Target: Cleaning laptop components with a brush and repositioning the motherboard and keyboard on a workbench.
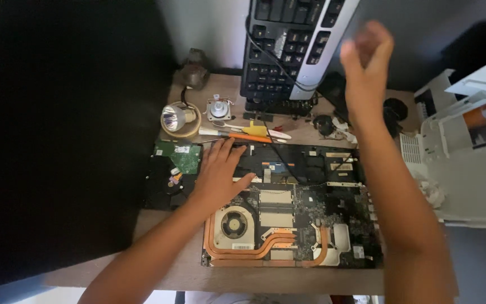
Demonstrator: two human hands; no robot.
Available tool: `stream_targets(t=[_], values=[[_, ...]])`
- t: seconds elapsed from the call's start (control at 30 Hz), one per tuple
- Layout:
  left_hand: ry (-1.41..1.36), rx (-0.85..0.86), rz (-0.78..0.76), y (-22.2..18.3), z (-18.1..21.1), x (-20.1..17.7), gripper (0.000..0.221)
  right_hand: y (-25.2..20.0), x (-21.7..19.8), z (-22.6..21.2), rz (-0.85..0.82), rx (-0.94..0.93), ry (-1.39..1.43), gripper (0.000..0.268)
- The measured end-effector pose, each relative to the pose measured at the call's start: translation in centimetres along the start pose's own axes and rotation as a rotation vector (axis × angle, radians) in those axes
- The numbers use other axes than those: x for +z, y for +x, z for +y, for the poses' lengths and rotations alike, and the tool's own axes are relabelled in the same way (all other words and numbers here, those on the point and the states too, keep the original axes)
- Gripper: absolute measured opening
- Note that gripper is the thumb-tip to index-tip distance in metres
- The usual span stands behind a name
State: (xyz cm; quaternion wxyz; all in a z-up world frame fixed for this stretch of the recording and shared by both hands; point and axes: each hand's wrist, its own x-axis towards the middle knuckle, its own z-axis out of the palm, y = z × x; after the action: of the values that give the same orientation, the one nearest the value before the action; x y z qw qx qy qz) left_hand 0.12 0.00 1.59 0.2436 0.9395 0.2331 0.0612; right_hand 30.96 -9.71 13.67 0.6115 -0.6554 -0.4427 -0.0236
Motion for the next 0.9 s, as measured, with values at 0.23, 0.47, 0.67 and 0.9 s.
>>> stream_targets(t=[0.23,0.47,0.67,0.9], values=[[0.031,0.101,0.172,-0.1,-0.4,0.6,0.068,-18.2,-4.0,-5.2,-0.438,-0.057,-0.37,0.049],[0.003,0.035,0.061,0.0,0.2,-0.1,0.075,-31.4,-3.6,-8.7,-0.969,-0.269,-0.471,0.073],[0.03,0.042,0.108,0.0,-1.1,1.1,0.076,-34.4,-3.2,-8.9,-0.943,-0.293,-0.67,0.098],[0.008,0.043,0.165,-0.5,-0.4,0.4,0.07,-36.1,-4.6,-7.1,-0.887,-0.375,-0.64,0.085]])
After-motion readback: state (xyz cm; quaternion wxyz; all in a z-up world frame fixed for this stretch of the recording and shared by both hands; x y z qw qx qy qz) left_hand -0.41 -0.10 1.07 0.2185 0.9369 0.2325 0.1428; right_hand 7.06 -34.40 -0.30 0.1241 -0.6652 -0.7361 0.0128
